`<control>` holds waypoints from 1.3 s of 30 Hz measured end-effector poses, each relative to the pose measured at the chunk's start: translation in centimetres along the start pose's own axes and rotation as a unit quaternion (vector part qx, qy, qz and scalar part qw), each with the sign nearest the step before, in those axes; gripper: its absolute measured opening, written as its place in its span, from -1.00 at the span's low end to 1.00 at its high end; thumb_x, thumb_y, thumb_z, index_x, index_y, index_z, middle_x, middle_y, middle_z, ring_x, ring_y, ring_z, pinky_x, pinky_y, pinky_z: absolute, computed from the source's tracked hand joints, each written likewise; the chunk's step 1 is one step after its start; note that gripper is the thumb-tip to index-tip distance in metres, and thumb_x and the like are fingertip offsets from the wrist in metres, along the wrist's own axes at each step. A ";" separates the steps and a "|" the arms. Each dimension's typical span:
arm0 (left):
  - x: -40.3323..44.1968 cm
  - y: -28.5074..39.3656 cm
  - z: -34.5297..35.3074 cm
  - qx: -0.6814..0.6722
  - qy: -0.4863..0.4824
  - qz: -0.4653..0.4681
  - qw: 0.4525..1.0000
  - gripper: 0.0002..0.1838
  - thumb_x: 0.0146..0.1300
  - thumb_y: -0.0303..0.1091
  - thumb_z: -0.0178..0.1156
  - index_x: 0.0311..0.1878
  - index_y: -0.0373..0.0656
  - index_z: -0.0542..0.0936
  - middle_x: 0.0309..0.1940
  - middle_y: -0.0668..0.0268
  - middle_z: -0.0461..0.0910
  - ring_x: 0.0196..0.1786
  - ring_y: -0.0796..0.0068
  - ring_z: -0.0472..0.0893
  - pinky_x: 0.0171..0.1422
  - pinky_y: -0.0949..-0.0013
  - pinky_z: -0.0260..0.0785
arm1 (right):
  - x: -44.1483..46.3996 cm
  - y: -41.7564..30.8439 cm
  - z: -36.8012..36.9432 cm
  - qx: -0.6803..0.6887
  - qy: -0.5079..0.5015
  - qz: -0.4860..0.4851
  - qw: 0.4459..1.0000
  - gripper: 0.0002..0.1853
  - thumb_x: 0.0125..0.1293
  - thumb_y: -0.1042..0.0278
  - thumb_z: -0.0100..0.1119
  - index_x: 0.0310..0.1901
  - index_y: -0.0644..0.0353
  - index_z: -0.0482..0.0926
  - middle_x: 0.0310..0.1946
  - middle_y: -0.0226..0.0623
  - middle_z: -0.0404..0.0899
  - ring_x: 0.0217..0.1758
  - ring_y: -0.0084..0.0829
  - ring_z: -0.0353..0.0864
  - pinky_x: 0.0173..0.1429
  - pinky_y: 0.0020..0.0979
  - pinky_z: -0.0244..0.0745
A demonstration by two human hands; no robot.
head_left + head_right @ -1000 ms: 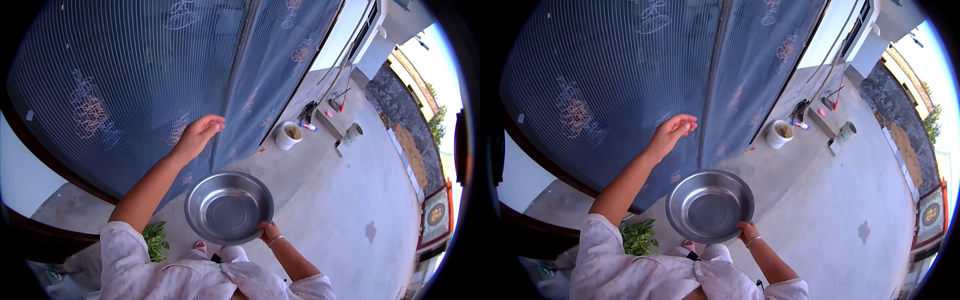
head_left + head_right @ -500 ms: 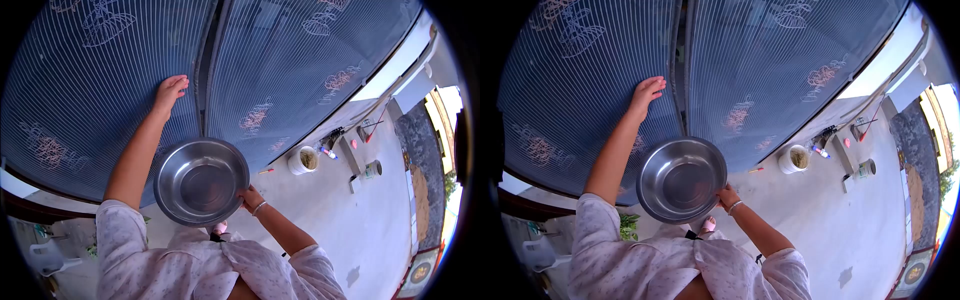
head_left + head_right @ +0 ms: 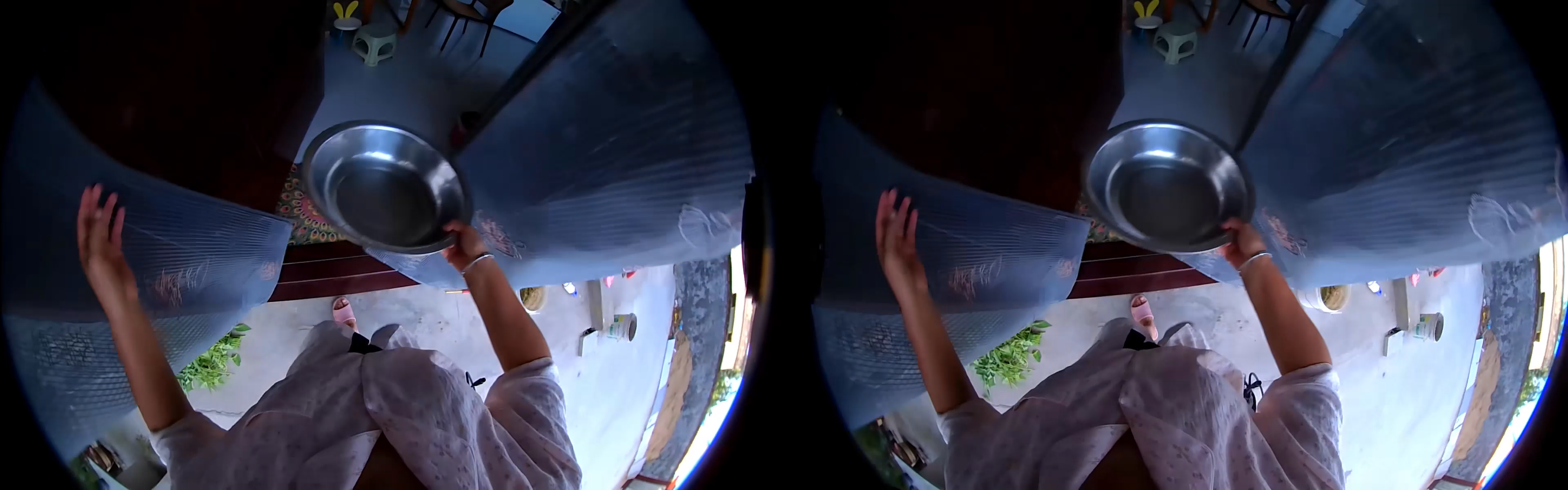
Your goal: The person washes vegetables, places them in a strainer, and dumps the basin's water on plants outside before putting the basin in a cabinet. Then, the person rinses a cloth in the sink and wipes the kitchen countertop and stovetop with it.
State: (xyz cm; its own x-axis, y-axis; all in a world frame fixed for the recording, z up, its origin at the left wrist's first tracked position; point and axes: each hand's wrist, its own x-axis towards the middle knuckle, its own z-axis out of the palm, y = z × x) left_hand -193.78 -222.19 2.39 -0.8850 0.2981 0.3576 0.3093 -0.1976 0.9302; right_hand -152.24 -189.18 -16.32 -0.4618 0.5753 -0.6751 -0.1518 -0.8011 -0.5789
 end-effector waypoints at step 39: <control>3.1 -38.5 28.3 0.576 -0.161 -0.427 0.679 -0.42 0.06 -0.24 0.25 0.18 -0.06 0.33 0.13 0.14 0.37 0.19 0.07 0.38 0.18 -0.07 0.26 | 48.8 -40.4 6.5 0.117 0.135 0.034 0.983 -0.96 0.14 0.51 0.02 -0.37 0.28 0.43 -0.48 -0.28 0.53 -0.47 -0.35 0.58 -0.40 -0.36 0.61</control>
State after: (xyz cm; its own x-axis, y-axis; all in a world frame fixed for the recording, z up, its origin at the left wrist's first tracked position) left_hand -198.53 -187.23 -29.97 -0.8484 0.0704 -0.5247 -0.0374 0.9807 0.1921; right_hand -174.30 -129.82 -22.89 -0.2335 0.5164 -0.8239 -0.3407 -0.8371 -0.4281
